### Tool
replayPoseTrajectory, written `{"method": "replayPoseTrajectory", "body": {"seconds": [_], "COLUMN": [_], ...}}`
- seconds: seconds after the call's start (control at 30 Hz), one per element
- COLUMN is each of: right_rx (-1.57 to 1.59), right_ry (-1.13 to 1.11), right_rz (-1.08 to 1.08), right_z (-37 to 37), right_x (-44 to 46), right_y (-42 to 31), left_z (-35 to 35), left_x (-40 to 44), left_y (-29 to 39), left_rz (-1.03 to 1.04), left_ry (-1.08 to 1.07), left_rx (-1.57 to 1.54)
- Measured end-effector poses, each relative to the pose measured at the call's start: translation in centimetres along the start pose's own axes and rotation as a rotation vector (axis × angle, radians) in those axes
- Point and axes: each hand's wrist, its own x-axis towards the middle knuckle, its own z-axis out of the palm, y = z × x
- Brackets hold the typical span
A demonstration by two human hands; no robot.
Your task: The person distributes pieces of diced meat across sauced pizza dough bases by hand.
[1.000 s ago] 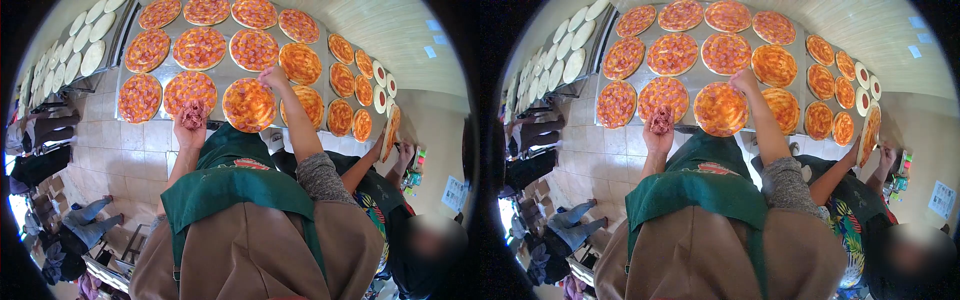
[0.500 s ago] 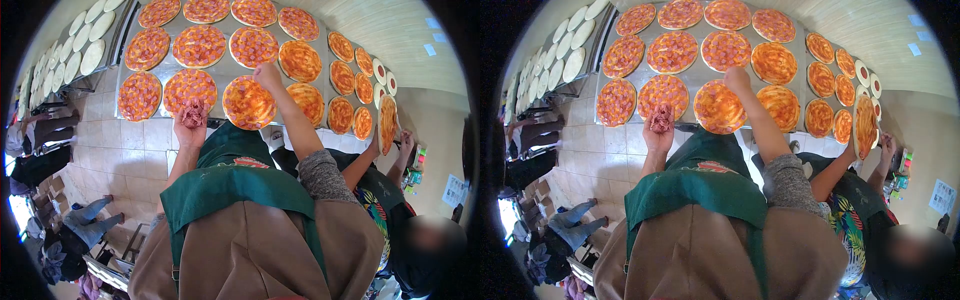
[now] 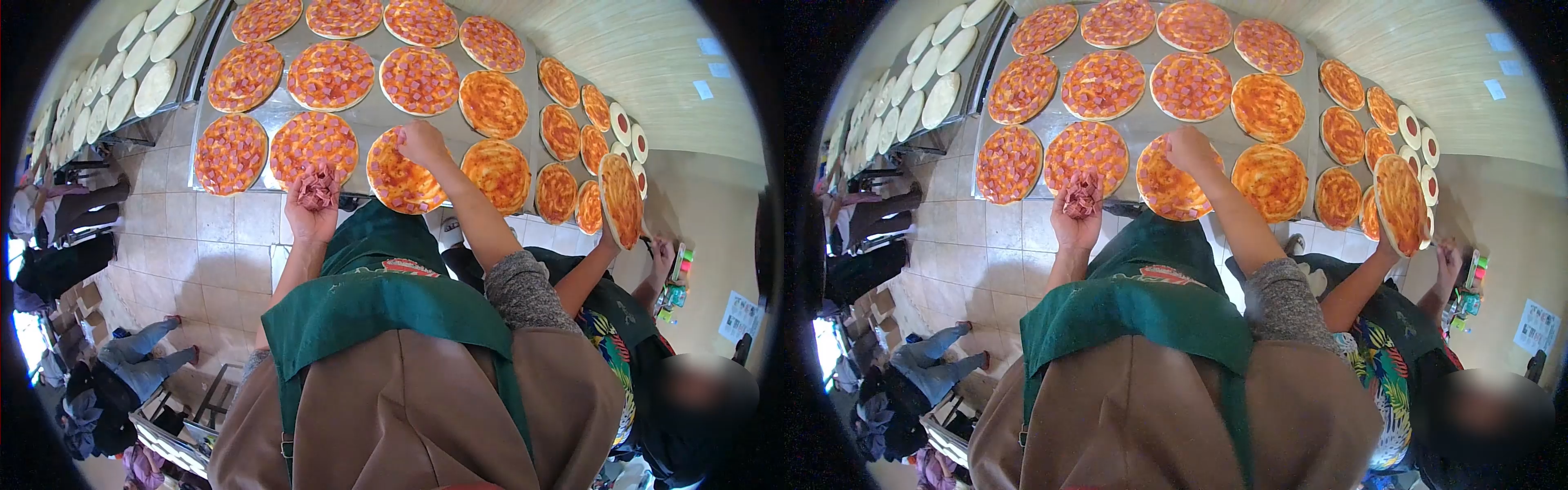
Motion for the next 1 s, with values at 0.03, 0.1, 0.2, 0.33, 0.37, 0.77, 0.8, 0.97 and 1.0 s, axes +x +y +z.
{"method": "replayPoseTrajectory", "body": {"seconds": [0.03,0.1,0.2,0.33,0.37,0.77,0.8,0.97,1.0], "right_rx": [0.014,0.042,-0.004,0.004,0.008,0.018,0.028,0.277,0.337], "right_ry": [0.008,0.026,0.078,-0.043,-0.039,0.081,0.086,-0.080,-0.128], "right_rz": [0.013,0.035,-0.015,0.050,0.045,-0.113,-0.137,0.017,0.042], "right_z": [-0.2,-0.5,-0.3,0.2,0.4,0.6,0.5,-0.7,-0.8], "right_x": [-0.1,-0.3,-0.4,0.1,0.2,-0.2,-0.2,-0.4,-0.4], "right_y": [-0.2,-0.5,-0.3,0.1,0.2,0.7,0.7,0.5,0.6], "left_z": [-0.1,-0.5,-1.1,-1.1,-1.1,-0.9,-0.9,-0.1,0.0], "left_x": [0.0,0.2,0.2,0.3,0.3,0.4,0.4,0.1,0.0], "left_y": [0.0,0.4,0.6,0.7,0.6,0.6,0.6,0.4,0.3], "left_rz": [-0.004,-0.025,-0.032,-0.030,-0.029,-0.013,-0.017,-0.002,-0.003], "left_ry": [0.001,-0.031,-0.053,-0.053,-0.043,-0.037,-0.044,0.006,0.012], "left_rx": [-0.008,-0.002,-0.005,-0.009,-0.008,0.014,0.013,0.011,0.007]}}
